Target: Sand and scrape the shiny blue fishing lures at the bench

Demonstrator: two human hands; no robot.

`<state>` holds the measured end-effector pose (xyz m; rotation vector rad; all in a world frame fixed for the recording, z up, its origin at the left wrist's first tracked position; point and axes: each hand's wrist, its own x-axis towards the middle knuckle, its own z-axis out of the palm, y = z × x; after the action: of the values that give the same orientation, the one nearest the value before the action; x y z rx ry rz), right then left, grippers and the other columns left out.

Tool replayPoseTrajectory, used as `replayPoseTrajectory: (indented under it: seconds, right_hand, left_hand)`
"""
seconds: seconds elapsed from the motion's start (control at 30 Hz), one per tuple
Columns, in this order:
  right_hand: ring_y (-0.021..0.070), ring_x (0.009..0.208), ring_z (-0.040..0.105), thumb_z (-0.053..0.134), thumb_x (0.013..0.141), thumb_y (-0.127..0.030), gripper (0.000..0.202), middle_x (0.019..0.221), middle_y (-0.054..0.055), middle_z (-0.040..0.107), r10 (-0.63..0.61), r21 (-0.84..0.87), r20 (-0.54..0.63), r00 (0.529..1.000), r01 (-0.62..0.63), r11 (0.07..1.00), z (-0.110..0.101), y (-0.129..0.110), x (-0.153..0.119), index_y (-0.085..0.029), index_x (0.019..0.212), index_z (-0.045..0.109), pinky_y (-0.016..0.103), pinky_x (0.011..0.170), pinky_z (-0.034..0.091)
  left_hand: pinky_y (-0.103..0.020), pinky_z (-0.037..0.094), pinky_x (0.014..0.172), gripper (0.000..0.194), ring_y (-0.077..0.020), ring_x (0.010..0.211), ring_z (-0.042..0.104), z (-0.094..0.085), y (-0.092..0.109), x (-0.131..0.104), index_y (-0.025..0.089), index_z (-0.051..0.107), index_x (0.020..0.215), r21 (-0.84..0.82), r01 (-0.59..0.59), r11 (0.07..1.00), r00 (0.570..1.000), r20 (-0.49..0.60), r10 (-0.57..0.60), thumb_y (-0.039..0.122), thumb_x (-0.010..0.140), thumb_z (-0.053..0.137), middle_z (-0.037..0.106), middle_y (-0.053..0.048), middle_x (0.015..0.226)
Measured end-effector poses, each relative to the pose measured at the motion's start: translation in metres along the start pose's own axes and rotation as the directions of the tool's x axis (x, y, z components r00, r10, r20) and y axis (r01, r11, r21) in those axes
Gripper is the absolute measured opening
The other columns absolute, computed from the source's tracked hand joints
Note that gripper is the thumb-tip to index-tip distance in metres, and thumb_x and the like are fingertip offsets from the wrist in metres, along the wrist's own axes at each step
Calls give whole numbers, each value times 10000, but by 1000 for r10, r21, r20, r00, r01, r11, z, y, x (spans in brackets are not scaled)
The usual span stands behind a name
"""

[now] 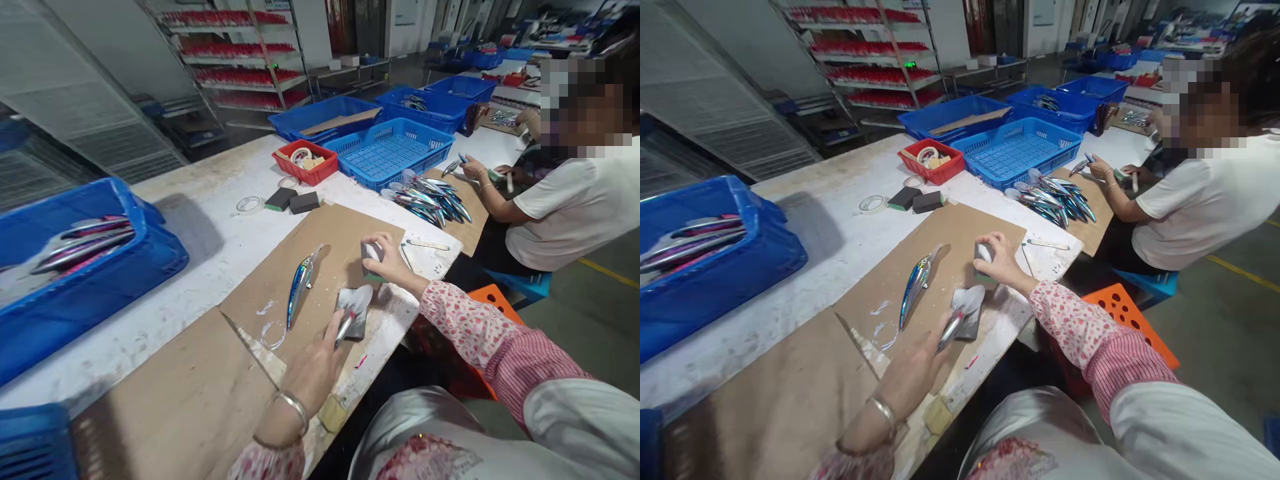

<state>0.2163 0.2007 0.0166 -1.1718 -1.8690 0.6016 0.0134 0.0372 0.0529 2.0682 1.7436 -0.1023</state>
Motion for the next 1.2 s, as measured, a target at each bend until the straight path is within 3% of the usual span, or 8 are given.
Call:
replayPoseTrajectory:
  seconds: [0.07, 0.17, 0.37, 0.5, 0.6, 0.7, 0.8, 1.2]
  right_hand:
    - [257, 1145, 456, 664, 700, -264, 450, 1174, 84, 461, -105, -2, 125, 987, 107, 994, -3, 0, -7, -200, 1136, 573, 447, 1017, 378]
    - [281, 1133, 433, 704, 681, -300, 483, 1208, 101, 468, -212, -116, 279, 937, 252, 961, 1, -4, -21, -201, 1139, 585, 462, 1003, 382]
    - [299, 1167, 384, 703, 709, -379, 502, 1246, 107, 472, -182, -261, 367, 912, 289, 921, 33, -39, -22, -221, 1171, 589, 460, 950, 397]
    - [293, 1167, 382, 686, 737, -372, 496, 1272, 104, 467, -173, -270, 434, 884, 310, 912, 25, -41, -20, -228, 1200, 578, 454, 945, 394]
    - [294, 1139, 402, 702, 725, -359, 495, 1248, 119, 482, -129, -301, 413, 902, 268, 915, 13, -34, -24, -207, 1184, 594, 450, 943, 392]
    - [302, 1158, 390, 703, 718, -361, 488, 1249, 116, 484, -110, -332, 353, 929, 234, 914, 21, -39, -25, -217, 1173, 602, 455, 940, 385]
    - [304, 1202, 360, 686, 727, -360, 494, 1277, 105, 473, -160, -315, 353, 922, 278, 907, 32, -45, -24, -234, 1194, 589, 454, 943, 382]
    - [295, 1194, 371, 682, 728, -353, 499, 1271, 99, 477, -150, -312, 318, 936, 253, 916, 32, -43, -27, -233, 1202, 588, 449, 962, 374]
  left_hand:
    - [-341, 517, 758, 619, -247, 885, 683, -6, -3, 8, 273, 211, 1511, 215, 4, 977, 995, 99, -26, 199, 923, 387, 641, -119, 1150]
    - [-357, 524, 754, 568, -270, 885, 686, -6, -7, 20, 255, 252, 1502, 342, -23, 939, 992, 128, -22, 262, 949, 379, 653, -125, 1084]
    - [-394, 537, 702, 529, -318, 843, 701, -5, -11, 31, 190, 328, 1473, 370, -30, 929, 989, 144, -25, 300, 957, 371, 690, -150, 970]
    - [-407, 540, 721, 516, -324, 852, 702, -9, -7, 29, 157, 354, 1457, 326, -24, 945, 989, 147, -26, 284, 958, 370, 697, -163, 969]
    - [-407, 543, 698, 492, -317, 830, 706, -12, -3, 27, 151, 387, 1436, 343, -16, 939, 988, 149, -38, 240, 953, 367, 693, -183, 975]
    - [-401, 545, 690, 484, -313, 833, 706, -13, 0, 26, 129, 393, 1427, 376, -7, 927, 987, 153, -55, 227, 956, 342, 690, -191, 953]
    - [-407, 548, 704, 491, -315, 844, 706, -11, -1, 25, 107, 381, 1427, 372, -4, 928, 988, 147, -55, 236, 954, 349, 688, -191, 937]
    - [-382, 551, 700, 462, -300, 835, 709, -9, 2, 25, 112, 437, 1385, 351, 33, 936, 991, 112, -77, 197, 940, 349, 700, -168, 920]
